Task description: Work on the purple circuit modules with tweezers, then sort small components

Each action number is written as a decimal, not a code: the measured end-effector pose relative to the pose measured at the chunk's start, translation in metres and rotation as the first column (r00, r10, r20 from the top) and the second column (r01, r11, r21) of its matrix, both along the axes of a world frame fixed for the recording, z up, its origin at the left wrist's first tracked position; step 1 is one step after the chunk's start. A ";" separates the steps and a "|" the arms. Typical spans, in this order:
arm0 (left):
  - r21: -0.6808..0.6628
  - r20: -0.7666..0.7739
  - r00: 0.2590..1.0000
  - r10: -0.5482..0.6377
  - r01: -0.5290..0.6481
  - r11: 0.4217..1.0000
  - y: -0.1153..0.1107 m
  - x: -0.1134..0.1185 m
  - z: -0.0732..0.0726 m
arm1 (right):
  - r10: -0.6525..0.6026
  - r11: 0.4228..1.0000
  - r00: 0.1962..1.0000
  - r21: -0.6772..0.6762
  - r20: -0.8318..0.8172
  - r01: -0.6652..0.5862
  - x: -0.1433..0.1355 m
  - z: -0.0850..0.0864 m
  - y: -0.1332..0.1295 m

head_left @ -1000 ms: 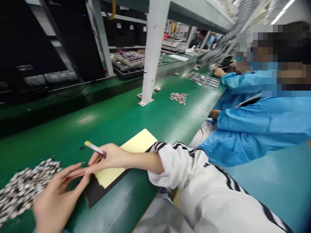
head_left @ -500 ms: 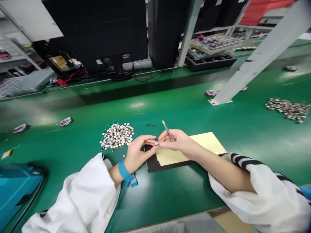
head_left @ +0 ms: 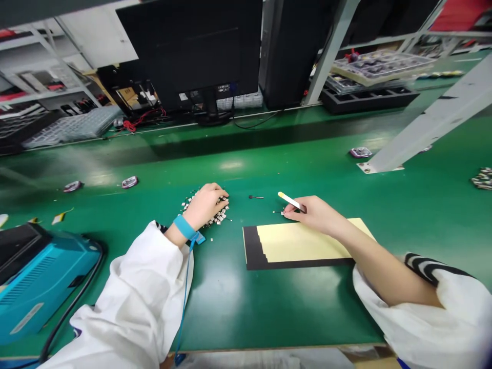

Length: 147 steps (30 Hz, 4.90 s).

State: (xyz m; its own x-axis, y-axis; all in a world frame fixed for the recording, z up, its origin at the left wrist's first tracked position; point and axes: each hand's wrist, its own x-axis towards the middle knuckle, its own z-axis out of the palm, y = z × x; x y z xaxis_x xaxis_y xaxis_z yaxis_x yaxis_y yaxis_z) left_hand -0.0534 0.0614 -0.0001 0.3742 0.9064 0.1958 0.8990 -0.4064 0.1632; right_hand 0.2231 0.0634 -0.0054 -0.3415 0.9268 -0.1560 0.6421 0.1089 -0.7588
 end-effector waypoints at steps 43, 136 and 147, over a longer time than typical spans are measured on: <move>-0.205 0.859 0.488 0.152 0.056 0.977 -0.028 0.038 -0.014 | 0.055 0.998 0.998 -0.023 0.017 -0.055 -0.047 -0.008 -0.059; 0.022 -0.139 0.968 -0.207 0.212 0.977 -0.020 0.040 -0.009 | -0.032 0.955 0.995 0.296 0.099 0.001 -0.011 0.009 -0.025; -0.048 0.124 0.988 -0.091 0.097 0.994 -0.032 0.050 -0.004 | 0.295 0.890 0.876 0.225 0.383 -0.398 -0.041 -0.005 -0.069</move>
State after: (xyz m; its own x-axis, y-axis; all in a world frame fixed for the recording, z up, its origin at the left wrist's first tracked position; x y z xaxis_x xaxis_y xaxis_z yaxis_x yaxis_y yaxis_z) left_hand -0.0035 0.0289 -0.0045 0.4345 0.8789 0.1970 0.8293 -0.4757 0.2932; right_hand 0.1816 -0.0052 -0.0105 -0.6249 0.7782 -0.0623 0.7269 0.5509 -0.4100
